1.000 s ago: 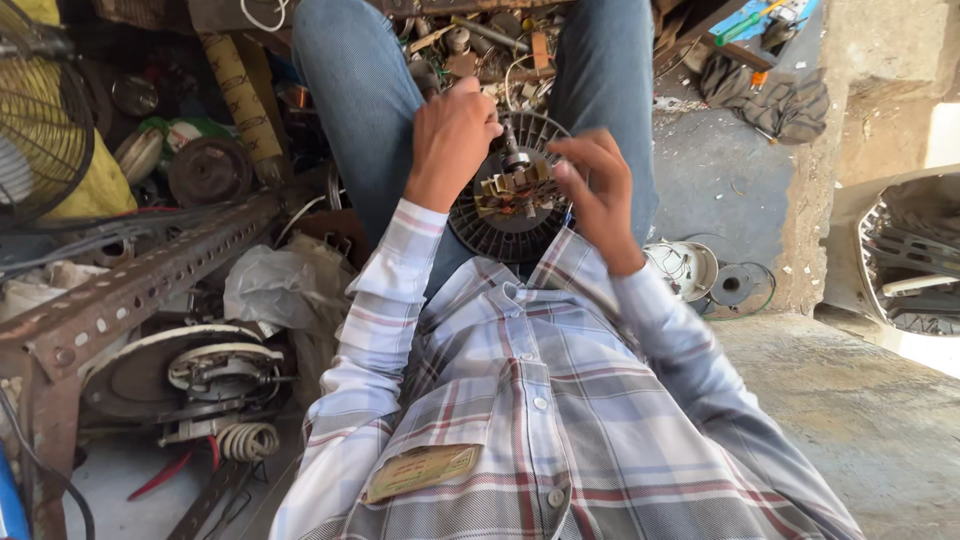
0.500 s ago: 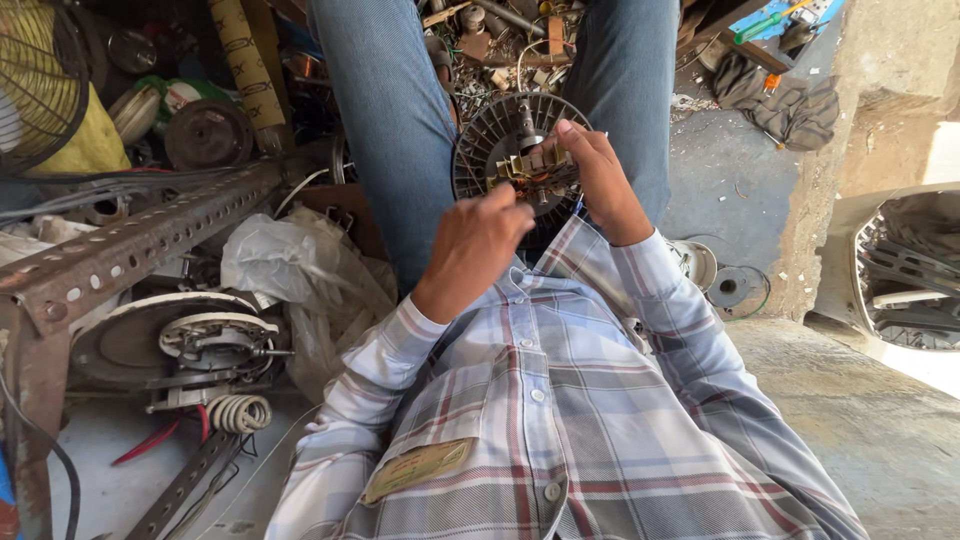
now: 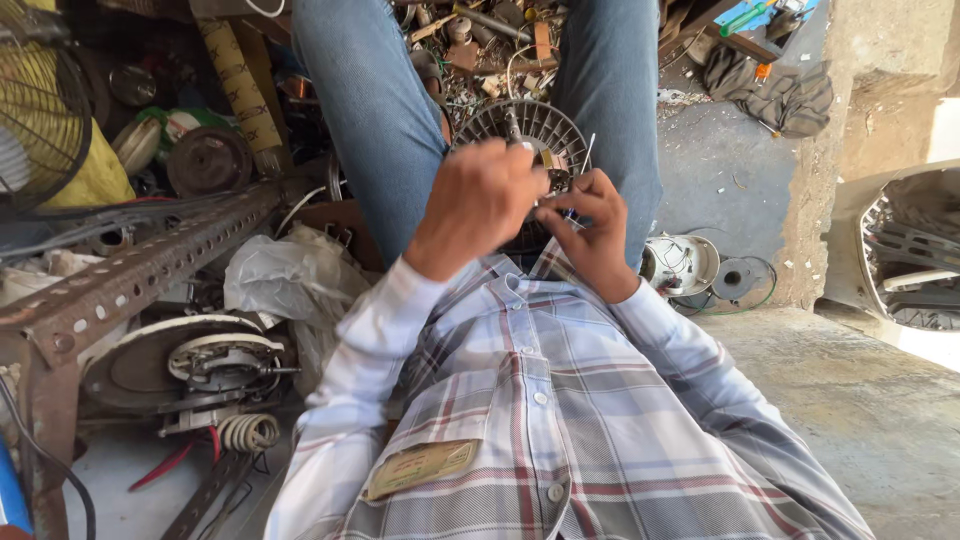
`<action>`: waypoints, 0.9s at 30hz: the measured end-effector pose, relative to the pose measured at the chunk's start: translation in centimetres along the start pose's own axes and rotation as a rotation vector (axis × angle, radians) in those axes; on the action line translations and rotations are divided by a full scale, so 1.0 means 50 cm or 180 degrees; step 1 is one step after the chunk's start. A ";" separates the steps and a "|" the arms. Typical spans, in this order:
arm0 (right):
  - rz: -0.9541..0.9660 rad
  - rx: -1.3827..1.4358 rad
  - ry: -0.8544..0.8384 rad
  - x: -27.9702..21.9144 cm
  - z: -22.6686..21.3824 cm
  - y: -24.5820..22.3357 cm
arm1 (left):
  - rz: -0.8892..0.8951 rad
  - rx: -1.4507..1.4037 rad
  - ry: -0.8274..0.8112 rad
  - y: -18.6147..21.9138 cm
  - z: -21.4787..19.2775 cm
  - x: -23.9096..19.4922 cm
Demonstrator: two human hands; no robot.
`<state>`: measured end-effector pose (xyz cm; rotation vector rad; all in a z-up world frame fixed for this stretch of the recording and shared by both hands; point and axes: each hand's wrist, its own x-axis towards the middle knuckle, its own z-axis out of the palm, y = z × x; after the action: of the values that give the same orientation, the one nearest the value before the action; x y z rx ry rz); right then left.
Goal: The person manipulates the internal wiring and core of a fan motor by hand while sitting.
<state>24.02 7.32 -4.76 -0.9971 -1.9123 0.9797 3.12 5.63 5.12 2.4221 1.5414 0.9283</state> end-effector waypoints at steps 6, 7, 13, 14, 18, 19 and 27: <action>0.0874 0.0582 0.0351 0.026 0.041 0.027 | -0.1031 -0.0104 -0.0001 -0.136 0.104 0.069; 0.0734 0.0523 0.0344 0.030 0.037 0.025 | -0.1236 -0.0118 -0.0173 -0.155 0.118 0.062; 0.0148 0.1097 -0.0329 0.115 -0.009 0.021 | -0.1300 0.0046 0.0229 -0.171 0.124 0.000; 0.0289 0.1381 -0.0734 0.139 -0.005 0.033 | -0.1323 0.0084 0.0305 -0.162 0.110 -0.006; 0.0720 0.1796 -0.1268 0.164 0.014 0.061 | -0.1874 -0.0237 0.0146 -0.096 0.037 -0.015; 0.0927 0.1817 -0.1318 0.166 0.014 0.071 | -0.1745 -0.0273 0.0285 -0.070 0.023 -0.022; 0.0556 0.1359 -0.0573 0.120 0.010 0.077 | -0.0976 -0.0324 0.0038 0.083 0.033 -0.081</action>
<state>22.25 13.93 -6.73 -0.8526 -1.6697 1.5472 6.10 0.59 3.77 2.0389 1.7577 0.9338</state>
